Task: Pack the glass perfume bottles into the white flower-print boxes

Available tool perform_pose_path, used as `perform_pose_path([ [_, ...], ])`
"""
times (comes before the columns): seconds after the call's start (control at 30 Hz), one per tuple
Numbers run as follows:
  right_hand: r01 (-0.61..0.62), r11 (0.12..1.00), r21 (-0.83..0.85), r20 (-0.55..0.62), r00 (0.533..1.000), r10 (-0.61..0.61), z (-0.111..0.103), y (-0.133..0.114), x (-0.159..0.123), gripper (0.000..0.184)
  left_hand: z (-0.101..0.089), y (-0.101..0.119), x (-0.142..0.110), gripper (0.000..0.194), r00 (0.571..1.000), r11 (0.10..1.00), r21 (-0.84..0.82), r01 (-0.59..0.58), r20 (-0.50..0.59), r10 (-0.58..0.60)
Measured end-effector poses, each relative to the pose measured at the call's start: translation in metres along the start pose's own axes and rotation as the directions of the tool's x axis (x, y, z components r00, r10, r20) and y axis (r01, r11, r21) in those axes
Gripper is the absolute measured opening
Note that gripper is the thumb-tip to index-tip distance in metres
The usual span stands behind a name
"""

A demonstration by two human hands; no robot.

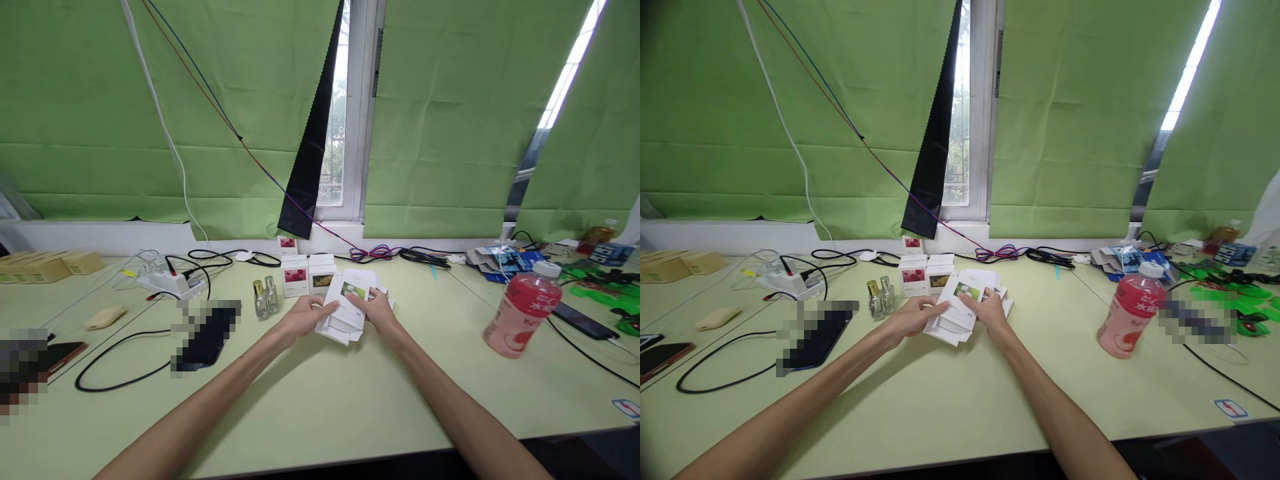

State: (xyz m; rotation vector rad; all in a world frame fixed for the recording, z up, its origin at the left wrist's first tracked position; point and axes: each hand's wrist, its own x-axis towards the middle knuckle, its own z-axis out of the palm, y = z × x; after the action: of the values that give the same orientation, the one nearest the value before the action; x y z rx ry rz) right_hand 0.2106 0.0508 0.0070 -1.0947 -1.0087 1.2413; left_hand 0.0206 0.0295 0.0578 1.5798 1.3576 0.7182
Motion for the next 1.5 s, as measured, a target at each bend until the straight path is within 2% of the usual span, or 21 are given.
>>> perform_pose_path([
  [0.07,0.006,1.0,0.013,-0.045,0.999,-0.005,0.0,-0.001,0.0,0.053,0.002,-0.004,-0.001,0.045,0.974,0.979,0.136,-0.151,-0.149,0.17],
  [0.1,0.013,1.0,0.023,-0.066,0.998,-0.012,0.0,-0.001,0.0,0.053,0.002,-0.005,-0.002,0.041,0.929,0.941,0.236,-0.242,-0.223,0.295],
  [0.13,0.024,0.999,0.038,-0.085,0.996,-0.021,0.0,-0.001,0.0,0.053,0.003,-0.006,-0.005,0.038,0.866,0.881,0.345,-0.324,-0.267,0.423],
  [0.17,0.034,0.998,0.055,-0.103,0.994,-0.029,0.001,-0.002,-0.001,0.053,0.004,-0.007,-0.009,0.034,0.803,0.808,0.443,-0.389,-0.267,0.533],
  [0.2,0.043,0.996,0.076,-0.121,0.992,-0.034,0.001,-0.002,-0.001,0.053,0.005,-0.007,-0.014,0.028,0.761,0.737,0.511,-0.442,-0.221,0.61],
  [0.23,0.05,0.994,0.095,-0.139,0.99,-0.037,0.001,-0.002,0.0,0.053,0.006,-0.007,-0.019,0.023,0.746,0.683,0.543,-0.489,-0.144,0.65],
  [0.3,0.058,0.99,0.126,-0.172,0.984,-0.036,0.002,-0.002,0.0,0.053,0.009,-0.007,-0.026,0.021,0.766,0.644,0.531,-0.551,0.016,0.642],
  [0.37,0.067,0.987,0.147,-0.198,0.98,-0.037,0.003,-0.001,0.001,0.053,0.013,-0.009,-0.029,0.025,0.806,0.678,0.494,-0.544,0.082,0.586],
  [0.43,0.084,0.983,0.165,-0.205,0.978,-0.049,0.004,0.001,0.001,0.055,0.017,-0.012,-0.027,0.029,0.849,0.747,0.449,-0.491,0.055,0.525],
  [0.53,0.106,0.975,0.196,-0.209,0.976,-0.064,0.006,0.003,0.001,0.061,0.023,-0.017,-0.021,0.032,0.908,0.87,0.314,-0.381,-0.051,0.416],
  [0.63,0.133,0.965,0.226,-0.196,0.977,-0.089,0.008,0.005,0.001,0.064,0.027,-0.017,-0.021,0.041,0.965,0.97,0.111,-0.217,-0.128,0.231],
  [0.7,0.149,0.958,0.243,-0.172,0.979,-0.109,0.009,0.005,0.001,0.064,0.029,-0.015,-0.023,0.048,0.987,0.992,-0.067,-0.111,-0.121,0.102],
  [0.77,0.15,0.955,0.254,-0.142,0.983,-0.116,0.009,0.005,0.0,0.063,0.03,-0.013,-0.025,0.051,0.995,0.964,-0.259,-0.051,-0.093,0.027],
  [0.87,0.146,0.958,0.247,-0.097,0.987,-0.126,0.01,0.006,0.0,0.062,0.032,-0.014,-0.023,0.049,0.996,0.877,-0.48,-0.015,-0.079,-0.027],
  [1.0,0.145,0.964,0.222,-0.082,0.988,-0.13,0.011,0.006,-0.002,0.062,0.032,-0.021,-0.015,0.04,0.998,0.8,-0.6,0.008,-0.047,-0.046],
  [1.13,0.159,0.965,0.21,-0.07,0.987,-0.147,0.012,0.006,-0.004,0.062,0.031,-0.025,-0.012,0.039,1.0,0.78,-0.625,-0.021,-0.018,0.013],
  [1.23,0.158,0.967,0.202,-0.053,0.987,-0.15,0.013,0.007,-0.005,0.063,0.032,-0.024,-0.012,0.043,0.999,0.822,-0.568,-0.036,0.004,0.047],
  [1.37,0.16,0.97,0.185,-0.077,0.986,-0.148,0.014,0.007,-0.005,0.065,0.031,-0.023,-0.014,0.046,0.998,0.879,-0.474,-0.053,-0.048,0.034],
  [1.5,0.184,0.958,0.221,-0.158,0.976,-0.151,0.002,0.0,0.005,0.063,0.016,-0.028,-0.018,0.041,0.995,0.903,-0.423,-0.076,-0.092,0.041],
])
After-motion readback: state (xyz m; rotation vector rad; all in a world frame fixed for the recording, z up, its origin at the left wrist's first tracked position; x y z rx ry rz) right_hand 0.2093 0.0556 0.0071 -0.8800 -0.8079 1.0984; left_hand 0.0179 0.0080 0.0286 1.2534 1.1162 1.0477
